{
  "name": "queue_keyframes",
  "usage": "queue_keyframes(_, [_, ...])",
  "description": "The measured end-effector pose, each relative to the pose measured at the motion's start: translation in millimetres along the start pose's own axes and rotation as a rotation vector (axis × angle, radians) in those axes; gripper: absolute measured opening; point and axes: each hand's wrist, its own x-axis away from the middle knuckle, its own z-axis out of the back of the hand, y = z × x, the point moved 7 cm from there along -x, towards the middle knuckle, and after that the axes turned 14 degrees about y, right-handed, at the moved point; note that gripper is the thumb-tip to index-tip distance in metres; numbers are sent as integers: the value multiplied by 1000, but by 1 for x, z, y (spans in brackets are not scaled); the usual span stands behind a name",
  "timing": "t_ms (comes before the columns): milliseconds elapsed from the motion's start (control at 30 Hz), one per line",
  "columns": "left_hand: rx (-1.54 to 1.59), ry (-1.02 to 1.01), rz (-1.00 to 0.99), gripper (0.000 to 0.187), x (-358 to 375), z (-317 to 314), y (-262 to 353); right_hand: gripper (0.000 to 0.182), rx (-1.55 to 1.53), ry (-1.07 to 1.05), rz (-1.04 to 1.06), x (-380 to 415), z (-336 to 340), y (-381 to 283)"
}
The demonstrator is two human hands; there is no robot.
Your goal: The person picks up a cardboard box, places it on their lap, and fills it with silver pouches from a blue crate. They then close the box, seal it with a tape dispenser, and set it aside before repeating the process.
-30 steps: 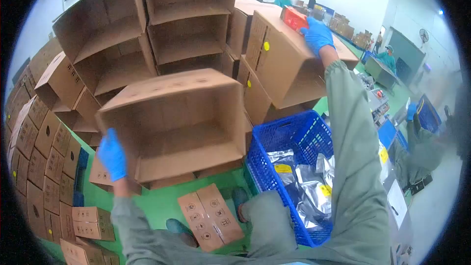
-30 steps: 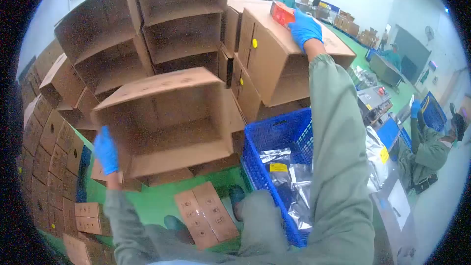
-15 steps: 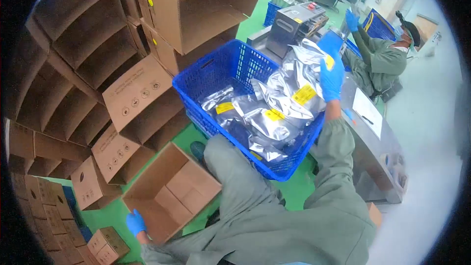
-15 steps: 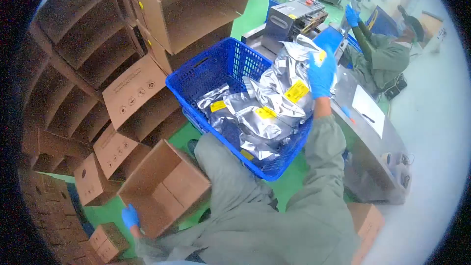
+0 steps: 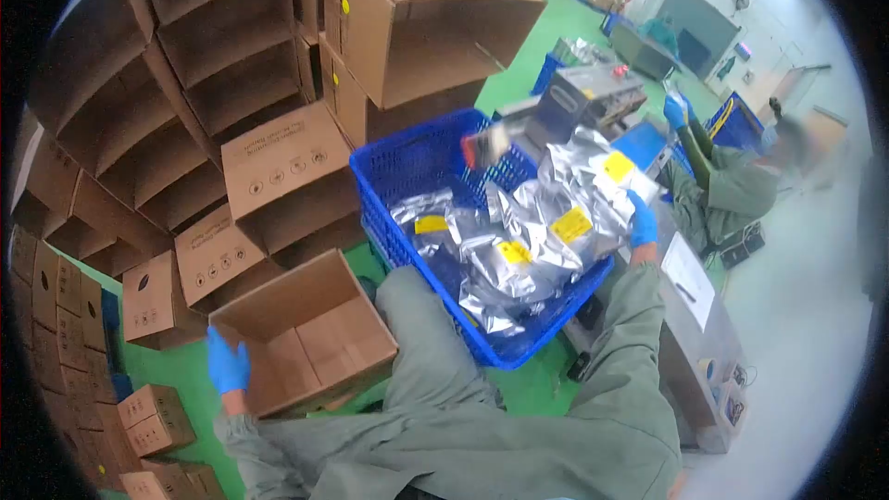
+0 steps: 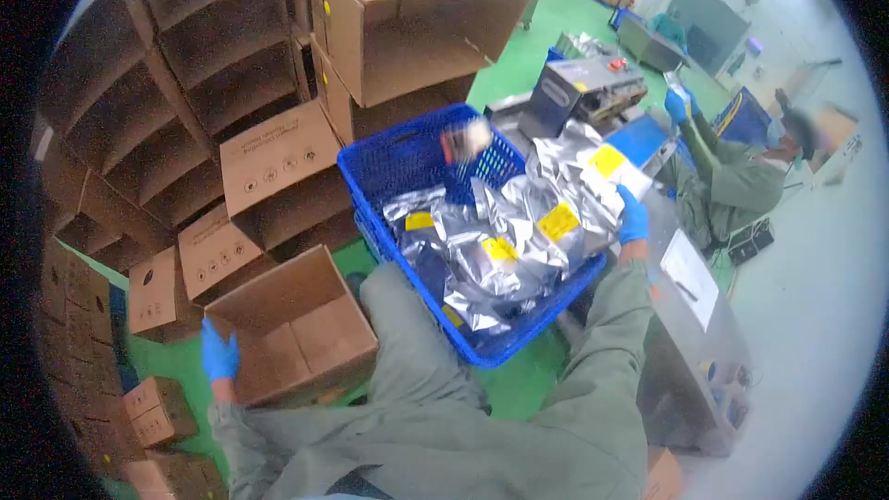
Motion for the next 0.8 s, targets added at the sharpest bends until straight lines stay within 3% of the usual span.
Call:
queue_keyframes(33, [84,12,-19,80,-5,-15,6,42,150,-42,328,-3,4,5])
queue_keyframes(100, [-57,-117,-67,79,0,17,40,44,-205,205,239,41,-5,-38])
queue_keyframes(167, [-162,-201,-86,78,2,15,45,44,-188,296,259,56,-4,-54])
queue_keyframes(233, [159,274,-254,72,0,27,26,49,-196,339,493,97,8,-100])
queue_keyframes(267, [149,261,-250,72,-1,28,17,54,-215,306,494,118,6,-120])
queue_keyframes(300, [242,54,-4,65,-3,18,-4,58,-233,270,496,135,6,-136])
queue_keyframes(333, [330,-148,247,59,1,5,-25,67,-63,281,588,141,11,-148])
queue_keyframes(367, [323,-152,260,59,-5,-9,-45,72,39,341,626,157,14,-161])
queue_keyframes(467, [895,-463,406,51,0,-51,-66,72,85,270,723,200,4,-206])
queue_keyframes(533, [919,-419,530,55,17,-28,-37,63,-47,60,544,216,-14,-216])
queue_keyframes(567, [1077,-440,624,57,29,-34,-36,63,-50,14,520,227,-29,-226])
queue_keyframes(600, [1232,-450,719,60,41,-51,-45,65,-100,-204,480,245,-54,-236])
queue_keyframes(667, [1160,-402,634,63,46,-98,-84,70,-123,-520,397,282,-106,-236])
queue_keyframes(733, [1107,-396,648,66,55,-64,-59,68,48,-802,416,331,-173,-233])
queue_keyframes(800, [1040,-362,664,64,58,-64,-67,61,24,-1139,546,407,-244,-246])
